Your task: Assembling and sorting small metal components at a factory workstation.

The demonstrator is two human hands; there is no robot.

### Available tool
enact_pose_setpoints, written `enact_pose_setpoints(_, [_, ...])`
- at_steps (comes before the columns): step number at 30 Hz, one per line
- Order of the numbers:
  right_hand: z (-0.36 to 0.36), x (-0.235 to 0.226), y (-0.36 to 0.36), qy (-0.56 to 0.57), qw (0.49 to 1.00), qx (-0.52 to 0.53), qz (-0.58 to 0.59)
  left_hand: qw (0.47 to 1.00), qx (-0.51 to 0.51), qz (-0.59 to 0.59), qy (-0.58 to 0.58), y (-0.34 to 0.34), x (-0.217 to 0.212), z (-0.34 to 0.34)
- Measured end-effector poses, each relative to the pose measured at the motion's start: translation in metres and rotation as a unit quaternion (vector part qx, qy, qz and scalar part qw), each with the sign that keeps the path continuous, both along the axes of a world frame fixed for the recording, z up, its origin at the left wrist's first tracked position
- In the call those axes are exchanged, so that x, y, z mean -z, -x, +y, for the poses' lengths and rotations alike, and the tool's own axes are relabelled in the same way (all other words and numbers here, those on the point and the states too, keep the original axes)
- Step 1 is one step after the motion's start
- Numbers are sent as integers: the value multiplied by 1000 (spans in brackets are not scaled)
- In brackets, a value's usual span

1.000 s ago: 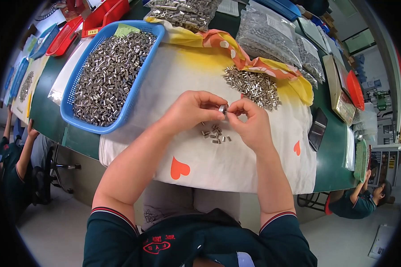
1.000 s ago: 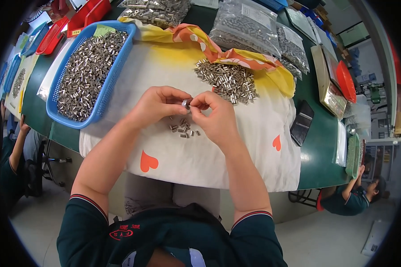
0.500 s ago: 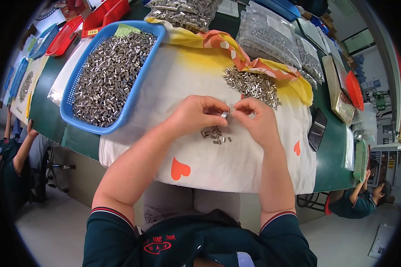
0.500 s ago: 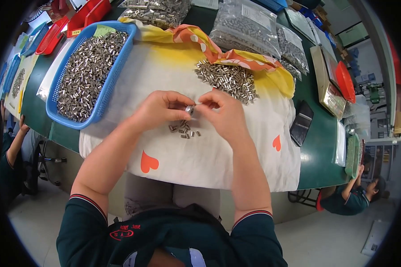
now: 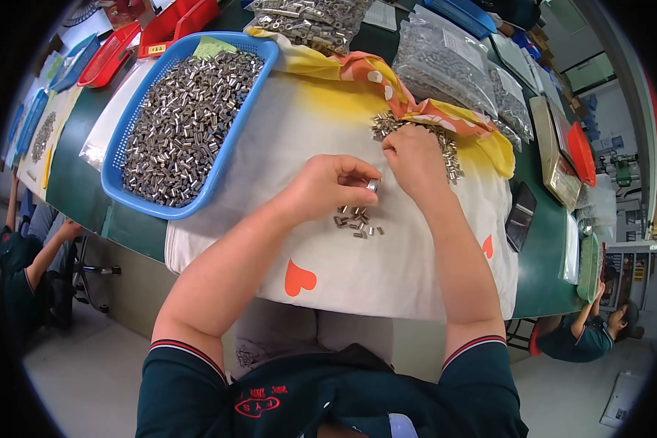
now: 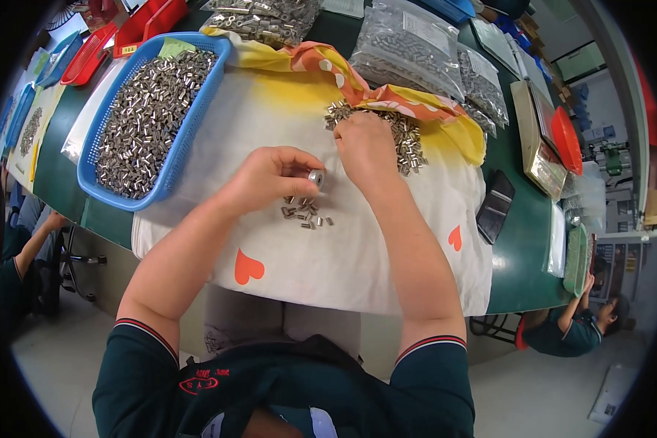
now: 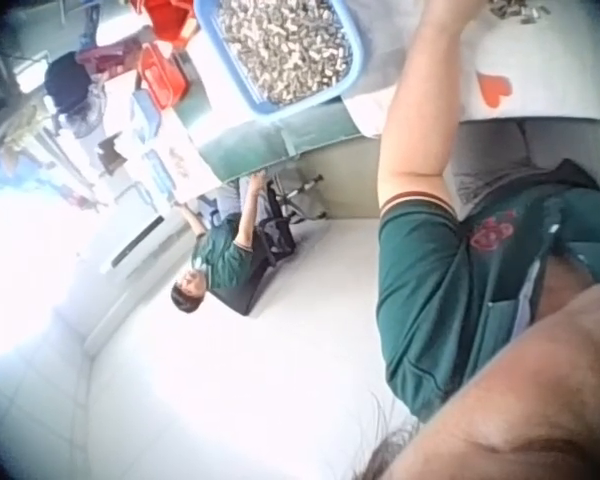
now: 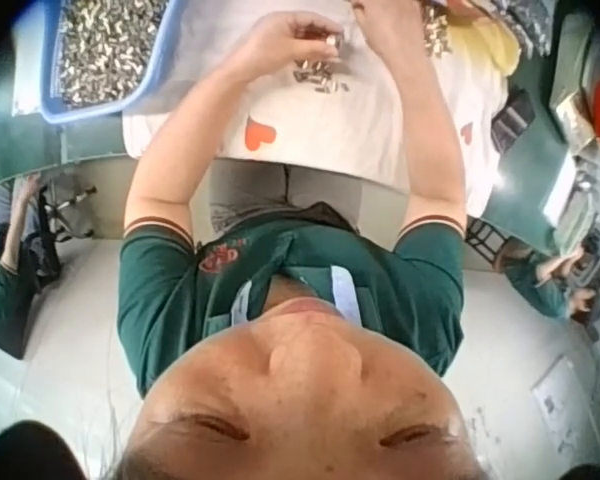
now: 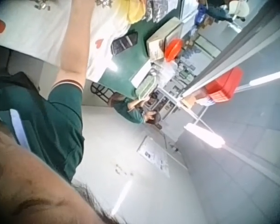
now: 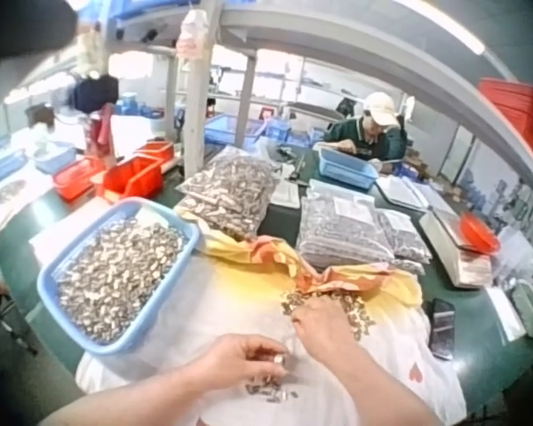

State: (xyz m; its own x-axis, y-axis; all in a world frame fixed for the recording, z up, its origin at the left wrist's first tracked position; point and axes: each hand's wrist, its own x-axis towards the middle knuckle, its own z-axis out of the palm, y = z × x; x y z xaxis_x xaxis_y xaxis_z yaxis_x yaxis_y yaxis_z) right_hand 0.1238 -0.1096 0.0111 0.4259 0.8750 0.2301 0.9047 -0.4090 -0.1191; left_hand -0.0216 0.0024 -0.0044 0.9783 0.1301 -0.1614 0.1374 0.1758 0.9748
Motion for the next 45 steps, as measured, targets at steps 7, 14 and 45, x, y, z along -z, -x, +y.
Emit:
enact_pose_setpoints(7, [-31,-21,43,-194,904,52,377,995,-51,-22,81,-2,-2,2])
enact_pose_setpoints(14, [-36,-20,57,-218,905,9,365,996,-32,-21,80,-1,5,5])
enact_pose_setpoints(45, [-40,6,12,-142,985,71,73,1000,-13,2,8,-1,0,-2])
